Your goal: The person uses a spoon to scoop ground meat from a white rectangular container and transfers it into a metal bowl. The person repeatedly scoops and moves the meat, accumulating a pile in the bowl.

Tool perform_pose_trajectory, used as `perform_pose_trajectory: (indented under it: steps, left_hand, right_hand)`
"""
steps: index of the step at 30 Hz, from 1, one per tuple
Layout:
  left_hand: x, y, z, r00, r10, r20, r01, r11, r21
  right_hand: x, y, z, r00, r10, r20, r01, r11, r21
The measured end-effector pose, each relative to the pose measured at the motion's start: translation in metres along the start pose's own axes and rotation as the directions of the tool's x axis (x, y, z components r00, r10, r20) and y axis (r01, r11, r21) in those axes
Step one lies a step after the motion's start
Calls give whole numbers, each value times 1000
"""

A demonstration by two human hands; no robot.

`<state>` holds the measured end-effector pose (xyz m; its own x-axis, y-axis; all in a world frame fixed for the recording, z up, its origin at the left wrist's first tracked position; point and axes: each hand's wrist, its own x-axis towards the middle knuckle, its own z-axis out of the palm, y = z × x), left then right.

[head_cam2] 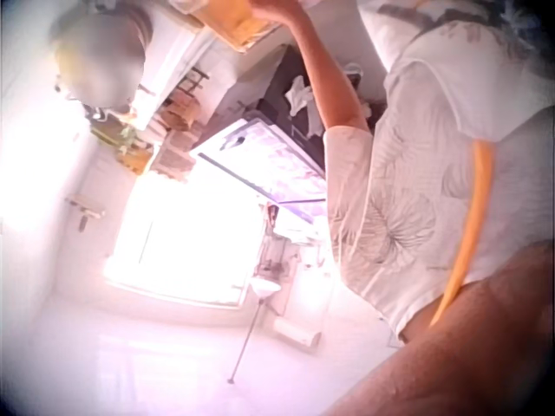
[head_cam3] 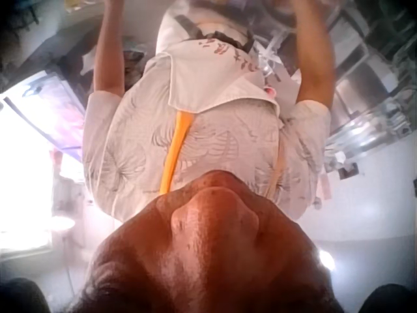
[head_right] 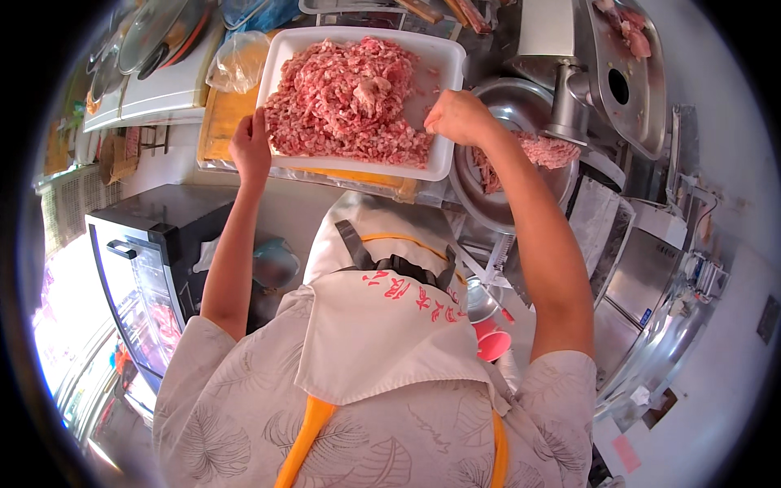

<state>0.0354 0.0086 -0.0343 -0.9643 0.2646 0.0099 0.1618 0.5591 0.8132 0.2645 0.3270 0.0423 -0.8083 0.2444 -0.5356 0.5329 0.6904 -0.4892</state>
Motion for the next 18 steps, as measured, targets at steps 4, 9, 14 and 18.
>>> perform_pose_trajectory:
  steps: [4, 9, 14, 18]
  left_hand:
    - [1, -7, 1, 1000, 23, -10, -22, 1000, 18]
    - [1, -5, 2, 1000, -15, 1, 15, 1000, -8]
    - [-1, -4, 1, 1000, -8, -8, 8, 1000, -9]
    - [0, -5, 3, 1000, -18, -9, 18, 1000, -8]
  right_hand:
    - [-16, 1, -10, 999, 11, 51, -17, 993, 113]
    - [-29, 18, -5, 998, 18, 68, -37, 959, 281]
    - [-43, 31, 16, 955, 284, 89, -275, 726, 630]
    - [-53, 25, 23, 931, 365, -12, -238, 632, 738]
